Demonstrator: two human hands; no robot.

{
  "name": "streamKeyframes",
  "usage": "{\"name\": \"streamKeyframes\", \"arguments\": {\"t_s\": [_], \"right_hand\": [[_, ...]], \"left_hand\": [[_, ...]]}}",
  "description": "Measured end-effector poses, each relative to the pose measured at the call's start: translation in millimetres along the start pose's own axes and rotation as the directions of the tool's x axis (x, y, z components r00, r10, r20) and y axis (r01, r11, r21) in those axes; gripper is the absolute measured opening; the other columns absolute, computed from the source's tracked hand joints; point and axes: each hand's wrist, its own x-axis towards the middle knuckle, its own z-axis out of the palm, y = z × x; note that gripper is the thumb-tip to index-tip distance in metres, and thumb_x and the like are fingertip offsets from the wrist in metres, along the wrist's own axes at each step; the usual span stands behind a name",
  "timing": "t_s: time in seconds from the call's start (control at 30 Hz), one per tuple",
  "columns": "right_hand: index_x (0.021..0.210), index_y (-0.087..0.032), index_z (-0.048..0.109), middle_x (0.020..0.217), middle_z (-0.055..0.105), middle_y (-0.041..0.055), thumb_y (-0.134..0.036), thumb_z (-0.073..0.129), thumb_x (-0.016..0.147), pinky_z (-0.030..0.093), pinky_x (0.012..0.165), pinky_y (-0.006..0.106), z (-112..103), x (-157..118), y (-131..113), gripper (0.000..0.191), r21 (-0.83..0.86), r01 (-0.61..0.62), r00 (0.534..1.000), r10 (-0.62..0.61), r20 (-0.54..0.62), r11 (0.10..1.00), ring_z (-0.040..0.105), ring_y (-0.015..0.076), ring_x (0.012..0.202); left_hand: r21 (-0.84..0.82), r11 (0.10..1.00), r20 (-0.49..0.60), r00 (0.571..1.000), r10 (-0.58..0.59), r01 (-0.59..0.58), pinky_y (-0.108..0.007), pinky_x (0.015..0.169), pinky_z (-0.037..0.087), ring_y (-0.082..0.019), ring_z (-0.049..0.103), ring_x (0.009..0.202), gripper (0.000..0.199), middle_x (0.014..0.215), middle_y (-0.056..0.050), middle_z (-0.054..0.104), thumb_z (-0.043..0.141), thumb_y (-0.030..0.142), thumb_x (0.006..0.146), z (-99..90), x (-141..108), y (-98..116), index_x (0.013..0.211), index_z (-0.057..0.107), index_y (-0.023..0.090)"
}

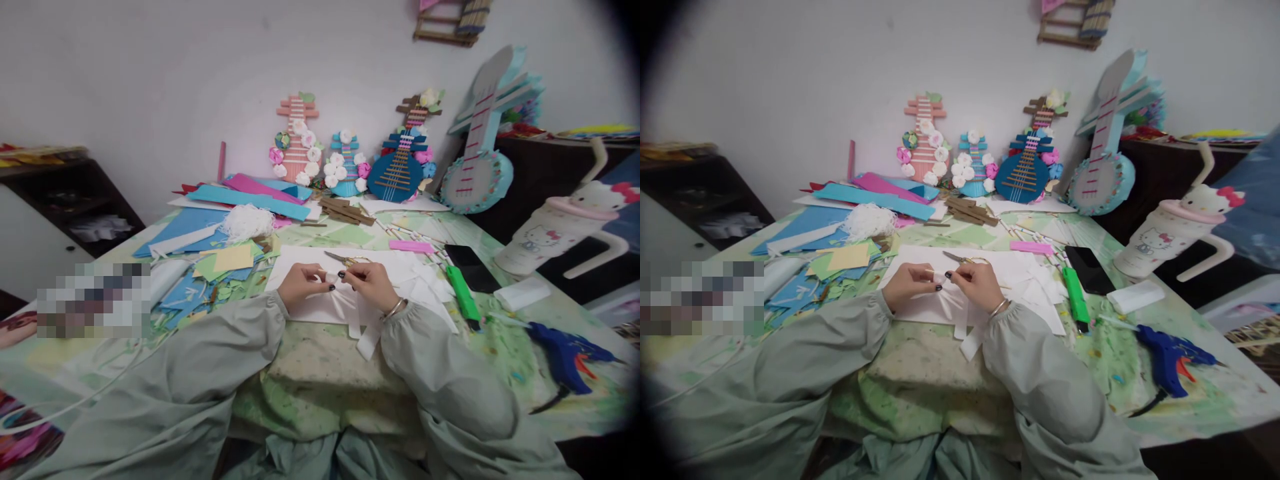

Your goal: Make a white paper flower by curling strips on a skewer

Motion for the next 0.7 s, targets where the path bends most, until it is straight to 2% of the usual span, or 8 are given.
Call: {"name": "streamKeyframes", "arguments": {"t_s": [0.13, 0.23, 0.5, 0.7], "right_hand": [[0.069, -0.014, 0.069, 0.046, 0.054, -0.0019, -0.036, 0.054, 0.082, 0.033, 0.051, 0.020, -0.3, -0.4, 0.3, 0.030, 0.015, 0.013, 1.000, -0.014, 0.024, 1.000, 0.045, 0.0077, 0.046], [0.075, -0.015, 0.068, 0.049, 0.055, -0.0022, -0.035, 0.052, 0.084, 0.036, 0.054, 0.020, 0.2, -0.5, 1.3, 0.027, 0.034, 0.025, 0.999, -0.026, 0.034, 0.999, 0.048, 0.0082, 0.047], [0.091, -0.015, 0.067, 0.053, 0.057, -0.0026, -0.027, 0.050, 0.083, 0.040, 0.057, 0.020, -0.6, -0.9, -1.0, 0.022, 0.089, 0.045, 0.999, -0.048, 0.026, 0.995, 0.052, 0.0090, 0.050], [0.111, -0.019, 0.067, 0.057, 0.055, -0.0021, -0.016, 0.045, 0.084, 0.039, 0.063, 0.020, -2.6, -1.2, -1.0, 0.035, 0.101, 0.112, 0.989, -0.121, 0.081, 0.989, 0.051, 0.0096, 0.058]], "left_hand": [[-0.096, 0.993, -0.021, 0.998, -0.064, 0.062, -0.027, 0.066, 0.046, -0.016, 0.060, 0.072, 0.036, 0.077, -0.006, 0.067, 0.079, 0.030, 0.056, 1.1, -0.1, -0.6, 0.086, 0.072, 0.011], [-0.148, 0.985, -0.036, 0.995, -0.097, 0.091, -0.026, 0.062, 0.046, -0.015, 0.060, 0.068, 0.037, 0.076, -0.006, 0.068, 0.080, 0.030, 0.053, 2.6, -0.3, -1.5, 0.084, 0.072, 0.010], [-0.161, 0.981, -0.007, 0.994, -0.108, 0.106, -0.024, 0.057, 0.042, -0.011, 0.054, 0.059, 0.037, 0.065, -0.002, 0.063, 0.079, 0.028, 0.055, 3.4, -1.4, 2.0, 0.086, 0.071, 0.010], [-0.197, 0.974, 0.023, 0.994, -0.108, 0.110, -0.022, 0.054, 0.037, -0.008, 0.047, 0.054, 0.038, 0.060, 0.001, 0.056, 0.079, 0.026, 0.056, 3.3, -1.4, 1.1, 0.088, 0.069, 0.009]]}}
